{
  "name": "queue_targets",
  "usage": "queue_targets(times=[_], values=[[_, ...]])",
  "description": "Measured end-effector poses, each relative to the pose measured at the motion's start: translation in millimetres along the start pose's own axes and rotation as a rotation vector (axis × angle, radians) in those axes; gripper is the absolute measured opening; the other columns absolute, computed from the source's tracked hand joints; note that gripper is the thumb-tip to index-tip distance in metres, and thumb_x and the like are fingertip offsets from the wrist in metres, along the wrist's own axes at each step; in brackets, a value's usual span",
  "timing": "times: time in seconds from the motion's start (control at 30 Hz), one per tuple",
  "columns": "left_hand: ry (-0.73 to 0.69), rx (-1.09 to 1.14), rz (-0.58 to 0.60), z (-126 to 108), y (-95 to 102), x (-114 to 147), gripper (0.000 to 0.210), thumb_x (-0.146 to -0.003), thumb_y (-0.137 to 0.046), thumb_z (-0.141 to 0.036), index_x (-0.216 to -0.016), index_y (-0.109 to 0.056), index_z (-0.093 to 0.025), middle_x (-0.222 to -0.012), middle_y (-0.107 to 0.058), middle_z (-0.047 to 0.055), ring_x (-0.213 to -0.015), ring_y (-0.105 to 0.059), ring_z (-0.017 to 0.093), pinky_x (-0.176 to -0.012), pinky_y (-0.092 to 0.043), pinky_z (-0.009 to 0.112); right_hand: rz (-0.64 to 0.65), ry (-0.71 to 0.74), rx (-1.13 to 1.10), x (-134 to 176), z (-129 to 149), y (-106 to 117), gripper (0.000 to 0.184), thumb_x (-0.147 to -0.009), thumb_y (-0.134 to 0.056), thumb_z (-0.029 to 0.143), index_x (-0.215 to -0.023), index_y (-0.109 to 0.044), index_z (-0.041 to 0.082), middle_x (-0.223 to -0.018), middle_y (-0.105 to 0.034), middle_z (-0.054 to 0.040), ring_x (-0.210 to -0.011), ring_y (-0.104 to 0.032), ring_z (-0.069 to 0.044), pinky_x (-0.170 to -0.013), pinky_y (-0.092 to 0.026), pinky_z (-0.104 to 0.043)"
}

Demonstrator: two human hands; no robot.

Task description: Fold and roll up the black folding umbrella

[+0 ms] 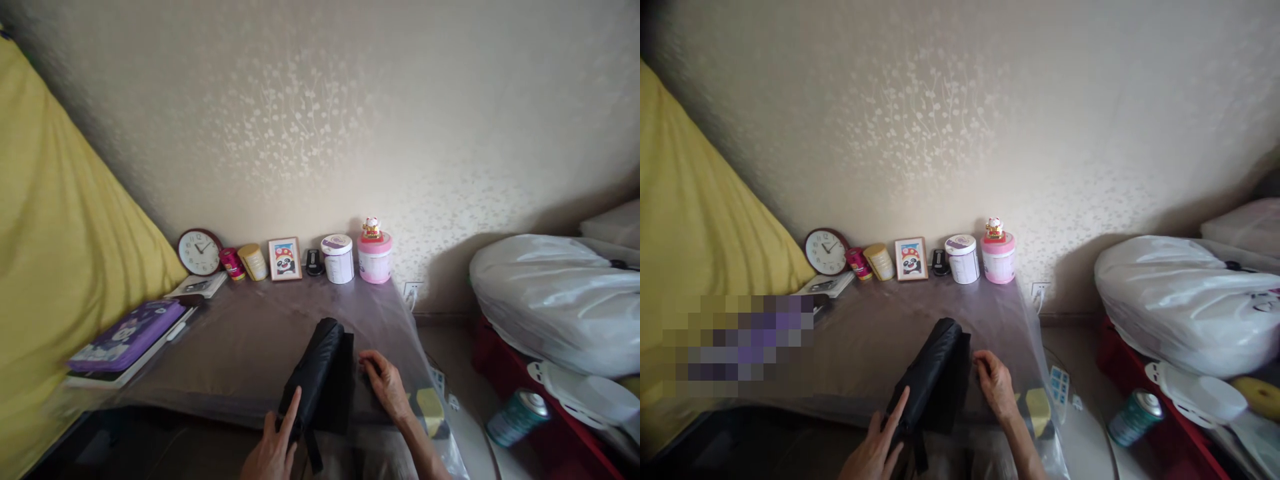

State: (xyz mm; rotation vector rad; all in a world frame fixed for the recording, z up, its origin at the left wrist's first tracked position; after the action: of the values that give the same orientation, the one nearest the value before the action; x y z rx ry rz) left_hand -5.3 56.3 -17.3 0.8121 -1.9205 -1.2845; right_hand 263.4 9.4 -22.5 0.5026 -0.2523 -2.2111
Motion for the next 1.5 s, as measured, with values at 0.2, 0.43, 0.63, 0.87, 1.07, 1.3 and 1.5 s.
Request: queue_targets(times=[0.2,0.43,0.63,0.87,1.07,1.3,1.5], values=[[-0.126,0.308,-0.069,18,4.0,-13,0.062,-0.088,-0.029,-0.019,-0.144,-0.003,-0.027,-0.142,-0.038,0.007,-0.127,-0.041,0.016,-0.100,-0.037,0.028,0.000,0.016,-0.005,2,-1,1,0.027,-0.083,-0.044,0.038,-0.091,-0.062,0.019,-0.081,-0.069,-0.0060,-0.073,-0.064,-0.019,-0.069,-0.049,-0.027],[0.049,0.230,-0.246,29,27.4,-11,0.059,-0.091,-0.027,-0.029,-0.144,-0.001,-0.026,-0.141,-0.033,0.014,-0.125,-0.043,0.025,-0.094,-0.044,0.040,-0.001,0.019,-0.023,1,1,2,0.025,-0.083,-0.045,0.037,-0.088,-0.063,0.020,-0.078,-0.068,-0.0047,-0.069,-0.063,-0.019,-0.066,-0.048,-0.027],[0.023,-0.059,-0.304,15,23.3,-9,0.065,-0.086,-0.028,-0.009,-0.141,-0.011,-0.039,-0.148,-0.015,0.012,-0.123,-0.046,0.028,-0.081,-0.051,0.032,-0.006,0.015,-0.028,1,2,4,0.025,-0.082,-0.045,0.036,-0.088,-0.063,0.021,-0.079,-0.069,-0.0052,-0.074,-0.063,-0.020,-0.069,-0.048,-0.028],[0.025,-0.079,-0.314,28,18.9,-18,0.081,-0.077,-0.028,0.006,-0.141,-0.007,-0.040,-0.151,-0.003,0.010,-0.126,-0.042,0.026,-0.077,-0.051,0.024,0.010,0.016,-0.035,1,1,2,0.026,-0.083,-0.043,0.037,-0.088,-0.063,0.020,-0.077,-0.068,-0.0050,-0.068,-0.063,-0.018,-0.064,-0.047,-0.026],[0.083,-0.157,-0.244,31,23.4,-27,0.085,-0.073,-0.022,0.010,-0.143,-0.003,-0.034,-0.148,-0.012,0.020,-0.100,-0.063,0.020,-0.069,-0.050,0.024,-0.012,0.044,-0.016,1,1,3,0.025,-0.082,-0.045,0.037,-0.087,-0.063,0.020,-0.078,-0.068,-0.0053,-0.071,-0.064,-0.019,-0.067,-0.048,-0.026],[-0.029,0.082,-0.291,44,45.0,-33,0.084,-0.068,-0.034,0.003,-0.142,-0.013,-0.029,-0.149,-0.014,0.012,-0.113,-0.055,0.021,-0.086,-0.047,0.029,-0.028,0.055,-0.030,2,-2,2,0.025,-0.082,-0.045,0.037,-0.088,-0.063,0.021,-0.076,-0.068,-0.0049,-0.069,-0.063,-0.019,-0.065,-0.048,-0.027],[0.109,0.719,-0.225,38,75.7,-25,0.063,-0.064,-0.053,-0.023,-0.125,-0.037,-0.022,-0.083,-0.065,0.001,-0.055,-0.061,0.013,-0.043,-0.046,0.021,-0.008,0.075,-0.038,2,-1,3,0.025,-0.081,-0.044,0.036,-0.086,-0.063,0.020,-0.077,-0.068,-0.0050,-0.069,-0.063,-0.019,-0.065,-0.048,-0.027]])
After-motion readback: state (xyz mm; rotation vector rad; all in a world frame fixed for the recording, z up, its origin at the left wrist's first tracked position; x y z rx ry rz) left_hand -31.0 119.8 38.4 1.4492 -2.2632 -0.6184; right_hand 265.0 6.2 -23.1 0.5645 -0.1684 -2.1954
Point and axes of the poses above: each hand's wrist, its own x-axis away from the middle knuckle, its own y-axis out of the back of the hand, z = x × y, the point moved 5 cm from there along -x, towards the middle knuckle
